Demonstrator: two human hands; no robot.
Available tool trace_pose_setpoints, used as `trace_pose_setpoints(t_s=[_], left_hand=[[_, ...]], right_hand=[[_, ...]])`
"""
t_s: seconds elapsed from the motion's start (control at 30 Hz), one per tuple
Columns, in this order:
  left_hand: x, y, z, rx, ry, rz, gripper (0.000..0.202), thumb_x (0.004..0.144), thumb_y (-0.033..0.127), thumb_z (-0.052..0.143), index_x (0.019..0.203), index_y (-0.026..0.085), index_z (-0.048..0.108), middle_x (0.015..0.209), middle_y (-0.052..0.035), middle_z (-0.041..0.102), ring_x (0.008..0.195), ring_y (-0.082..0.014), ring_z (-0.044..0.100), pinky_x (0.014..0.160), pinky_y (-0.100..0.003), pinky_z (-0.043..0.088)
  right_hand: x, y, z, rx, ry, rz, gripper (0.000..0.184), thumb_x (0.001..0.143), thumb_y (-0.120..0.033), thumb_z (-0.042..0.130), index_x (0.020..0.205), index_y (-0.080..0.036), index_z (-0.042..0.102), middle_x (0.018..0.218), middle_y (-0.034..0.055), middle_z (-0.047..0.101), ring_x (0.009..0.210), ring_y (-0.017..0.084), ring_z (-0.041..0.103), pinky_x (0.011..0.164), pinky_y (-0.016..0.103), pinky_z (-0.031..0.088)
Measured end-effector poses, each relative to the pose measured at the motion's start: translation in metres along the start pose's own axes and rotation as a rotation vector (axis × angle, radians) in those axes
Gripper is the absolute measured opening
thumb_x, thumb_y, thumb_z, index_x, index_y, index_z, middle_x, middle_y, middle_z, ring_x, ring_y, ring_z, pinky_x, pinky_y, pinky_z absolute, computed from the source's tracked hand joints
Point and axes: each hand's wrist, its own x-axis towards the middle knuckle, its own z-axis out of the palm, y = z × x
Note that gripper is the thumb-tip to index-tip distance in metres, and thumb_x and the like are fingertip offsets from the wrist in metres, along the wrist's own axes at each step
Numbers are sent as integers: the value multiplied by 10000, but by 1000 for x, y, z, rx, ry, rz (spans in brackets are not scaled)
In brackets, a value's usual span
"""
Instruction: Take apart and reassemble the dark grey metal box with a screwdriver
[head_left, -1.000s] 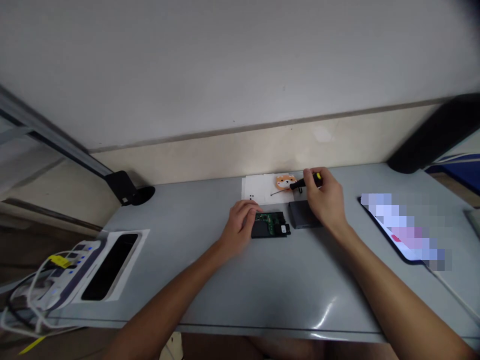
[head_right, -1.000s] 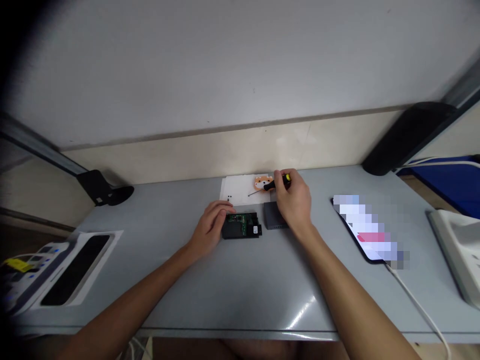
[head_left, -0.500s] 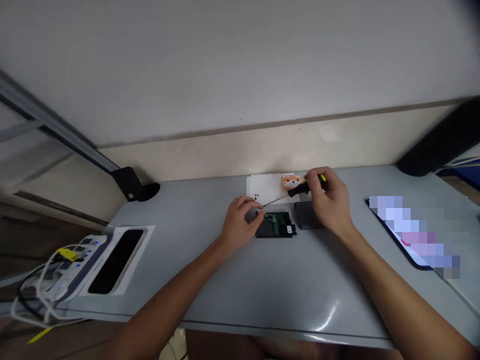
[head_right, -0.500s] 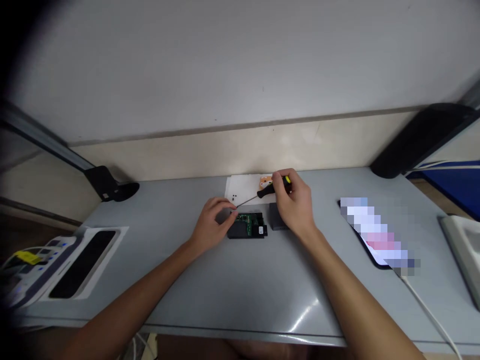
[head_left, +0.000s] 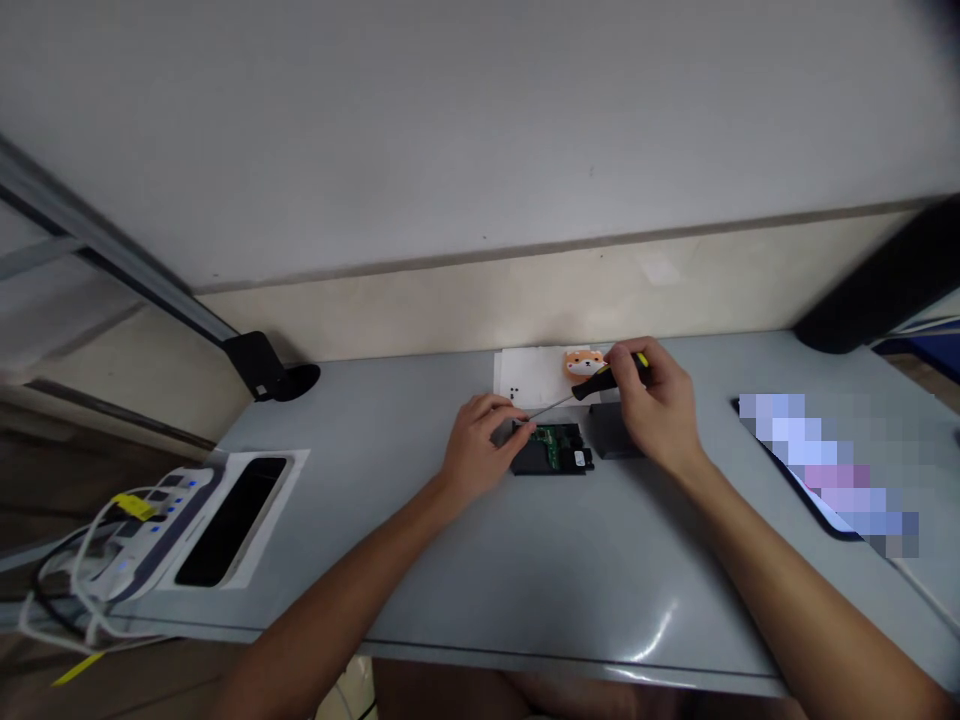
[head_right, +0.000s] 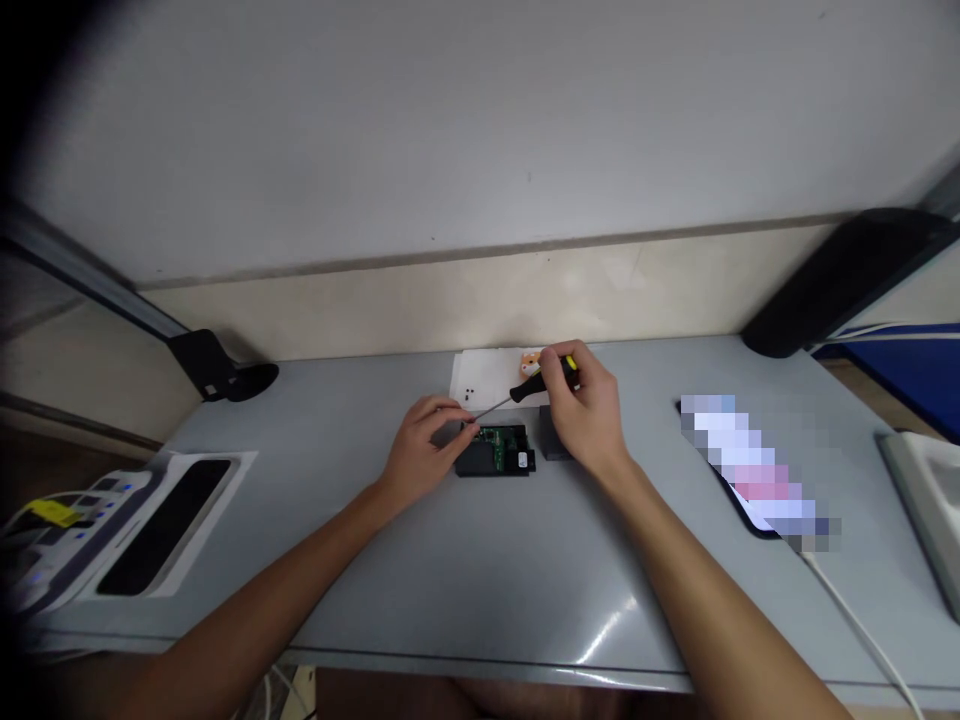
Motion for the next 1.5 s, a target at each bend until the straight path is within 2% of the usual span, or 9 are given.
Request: trace_pose_setpoints(t_s=[0.4,0.5,0.63,0.73,0.83,1.0,1.1,1.2,1.5], left_hand=[[0,-5,-1,-10,65,117,180,1038,319,610,977,242,761,947,-33,711,894,-181,654,836,-350,533],[1,-5,-4,42,43,139,214,1061,318,567,993,238,754,948,-34,710,896,-180,645,837,-353,518],[0,-1,-6,69,-8,188,249,1081,320,526,984,227,735,940,-30,711,891,-178,630,840,-352,499],[-1,0,-7,51,-47,204,276,1085,345,513,971,220,730,925,-29,712,888,-179,628,842,-347,498],[-1,-1,-6,18,-118,142,283,1080,377,517,1001,229,745,965,-39,719,939,-194,635,893,-366,510],[2,-4,-8,-30,-241,-39,397,1112,428,375,1295,222,661,1230,-92,707,1171,-245,617,1046,-454,501],[5,-3,-8,-68,-250,-110,486,1128,394,245,1174,202,689,1142,-94,719,1118,-237,634,1037,-454,514],[6,0,-9,-82,-246,-137,495,1122,386,244,1021,206,693,1037,-83,706,1052,-235,636,1004,-444,527],[6,4,-12,-133,-270,-200,417,1103,349,284,934,209,639,959,-61,653,955,-210,626,922,-382,539]], right_hand=[[2,2,-3,-21,14,-64,366,931,-554,614,769,-226,631,644,-22,559,529,121,456,496,264,384],[1,2,-2,-11,11,-98,331,935,-520,630,781,-227,638,671,-17,571,561,124,500,514,264,417],[-1,1,0,105,28,-139,234,890,-457,726,966,-242,673,810,-8,635,621,118,558,574,274,490],[-4,-2,3,217,-37,-105,304,884,-438,745,1124,-264,678,796,-21,634,594,113,574,568,284,534],[-7,-5,5,274,-115,-65,297,899,-437,728,1141,-268,695,858,1,693,639,129,644,607,311,599],[-9,-3,9,284,-76,-60,241,881,-391,745,1084,-266,712,902,10,725,723,152,705,665,333,641],[-8,1,11,272,-73,-45,237,869,-365,748,1078,-261,709,873,0,721,712,150,705,687,343,648],[-8,5,13,280,-76,-29,242,858,-360,751,1070,-252,706,839,-8,715,692,145,697,679,339,647],[-9,8,16,284,-89,5,255,855,-378,752,1062,-239,699,844,-1,701,704,148,692,688,347,646]])
